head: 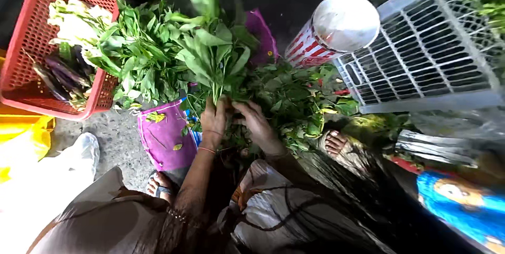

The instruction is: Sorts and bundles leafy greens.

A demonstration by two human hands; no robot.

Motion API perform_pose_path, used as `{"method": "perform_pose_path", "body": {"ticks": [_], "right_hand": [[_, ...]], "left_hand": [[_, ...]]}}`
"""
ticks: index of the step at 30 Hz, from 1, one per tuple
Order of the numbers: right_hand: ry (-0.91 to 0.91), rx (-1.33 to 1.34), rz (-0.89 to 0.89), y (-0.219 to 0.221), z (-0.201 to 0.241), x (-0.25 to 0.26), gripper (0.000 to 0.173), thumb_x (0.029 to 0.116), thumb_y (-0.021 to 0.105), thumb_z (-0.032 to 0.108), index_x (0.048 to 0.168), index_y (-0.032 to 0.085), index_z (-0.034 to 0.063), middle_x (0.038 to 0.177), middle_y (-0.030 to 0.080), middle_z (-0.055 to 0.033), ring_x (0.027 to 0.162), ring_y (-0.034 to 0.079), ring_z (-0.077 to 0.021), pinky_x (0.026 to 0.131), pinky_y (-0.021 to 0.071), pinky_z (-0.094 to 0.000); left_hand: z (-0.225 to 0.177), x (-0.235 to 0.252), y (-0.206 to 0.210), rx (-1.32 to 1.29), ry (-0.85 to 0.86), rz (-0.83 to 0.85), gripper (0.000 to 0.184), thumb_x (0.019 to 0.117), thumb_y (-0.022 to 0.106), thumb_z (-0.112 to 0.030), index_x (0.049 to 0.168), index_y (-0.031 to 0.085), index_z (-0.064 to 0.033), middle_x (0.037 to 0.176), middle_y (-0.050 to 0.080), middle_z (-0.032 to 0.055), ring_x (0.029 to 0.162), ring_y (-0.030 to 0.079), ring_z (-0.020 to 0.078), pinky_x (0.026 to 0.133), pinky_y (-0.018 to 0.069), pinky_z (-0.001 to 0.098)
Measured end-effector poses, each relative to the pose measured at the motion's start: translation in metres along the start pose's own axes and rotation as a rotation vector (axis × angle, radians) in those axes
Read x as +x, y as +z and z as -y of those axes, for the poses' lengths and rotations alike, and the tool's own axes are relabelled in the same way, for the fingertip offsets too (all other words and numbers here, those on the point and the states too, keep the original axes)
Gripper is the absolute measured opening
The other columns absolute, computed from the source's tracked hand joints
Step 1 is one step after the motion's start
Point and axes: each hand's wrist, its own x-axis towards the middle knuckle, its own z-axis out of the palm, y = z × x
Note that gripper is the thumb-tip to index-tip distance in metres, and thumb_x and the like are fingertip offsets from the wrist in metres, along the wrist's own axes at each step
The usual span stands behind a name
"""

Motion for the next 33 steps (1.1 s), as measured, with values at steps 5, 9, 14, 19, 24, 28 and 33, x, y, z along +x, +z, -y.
{"method": "perform_pose_path", "body": {"ticks": [5, 9, 14, 19, 24, 28, 33], "right_hand": [[0.060, 0.011, 0.113, -0.009, -0.003, 0.008, 0.051, 0.1067, 0.042, 0.052, 0.135, 0.060, 0.0143, 0.123, 0.067, -0.0057, 0.103, 0.065, -0.0192, 0.082, 0.0558, -0.0414], [-0.050, -0.202, 0.083, -0.009, 0.000, 0.001, 0.048, 0.1064, 0.046, 0.050, 0.129, 0.065, 0.0127, 0.126, 0.064, -0.0106, 0.109, 0.062, -0.0243, 0.088, 0.0529, -0.0492], [-0.081, -0.264, 0.140, -0.016, 0.004, 0.003, 0.049, 0.1065, 0.045, 0.052, 0.131, 0.063, 0.0137, 0.126, 0.064, -0.0110, 0.108, 0.065, -0.0263, 0.085, 0.0559, -0.0495], [-0.066, 0.159, -0.068, -0.007, -0.021, 0.000, 0.056, 0.1095, 0.024, 0.052, 0.143, 0.053, 0.0182, 0.128, 0.066, -0.0014, 0.110, 0.064, -0.0176, 0.085, 0.0546, -0.0414], [-0.112, 0.653, -0.299, 0.017, -0.021, 0.007, 0.046, 0.1108, 0.025, 0.044, 0.109, 0.062, 0.0170, 0.080, 0.063, 0.0041, 0.076, 0.064, -0.0093, 0.076, 0.0573, -0.0330], [-0.410, 0.011, -0.385, -0.003, -0.011, 0.002, 0.042, 0.1105, 0.038, 0.028, 0.148, 0.042, 0.0089, 0.131, 0.056, -0.0055, 0.098, 0.063, -0.0102, 0.079, 0.0558, -0.0293], [-1.150, -0.653, -0.473, -0.016, 0.072, -0.008, 0.018, 0.0988, 0.063, 0.014, 0.111, 0.072, 0.0040, 0.116, 0.065, -0.0154, 0.114, 0.059, -0.0288, 0.098, 0.0478, -0.0436]], "left_hand": [[-0.008, -0.008, 0.001, 0.270, 0.061, 0.128, 0.048, 0.1134, 0.028, -0.036, 0.147, 0.044, -0.0056, 0.103, 0.067, 0.0279, 0.093, 0.068, 0.0460, 0.081, 0.0535, 0.0636], [-0.013, -0.007, -0.001, 0.346, -0.028, 0.271, 0.045, 0.1116, 0.041, -0.029, 0.148, 0.035, -0.0027, 0.110, 0.067, 0.0282, 0.099, 0.069, 0.0458, 0.085, 0.0548, 0.0622], [-0.012, -0.006, -0.006, 0.219, -0.011, 0.258, 0.038, 0.1100, 0.047, -0.024, 0.142, 0.040, -0.0057, 0.095, 0.066, 0.0248, 0.075, 0.067, 0.0398, 0.067, 0.0564, 0.0554], [-0.004, 0.000, 0.003, -0.544, -0.011, 0.262, 0.036, 0.1124, 0.030, -0.042, 0.137, 0.045, -0.0198, 0.083, 0.056, 0.0006, 0.060, 0.056, 0.0099, 0.054, 0.0516, 0.0264], [-0.014, -0.015, 0.043, -0.871, -0.045, 0.213, 0.028, 0.1124, 0.031, -0.035, 0.133, 0.045, -0.0211, 0.091, 0.058, -0.0038, 0.077, 0.060, 0.0067, 0.069, 0.0542, 0.0273], [-0.020, -0.007, 0.031, -0.917, -0.014, 0.210, 0.023, 0.1130, 0.031, -0.031, 0.128, 0.045, -0.0193, 0.085, 0.055, -0.0029, 0.065, 0.057, 0.0067, 0.060, 0.0537, 0.0243], [-0.035, 0.002, 0.016, -0.726, 0.179, 0.184, 0.024, 0.1114, 0.029, -0.019, 0.130, 0.041, -0.0094, 0.075, 0.051, -0.0025, 0.055, 0.052, 0.0063, 0.054, 0.0516, 0.0240]]}}
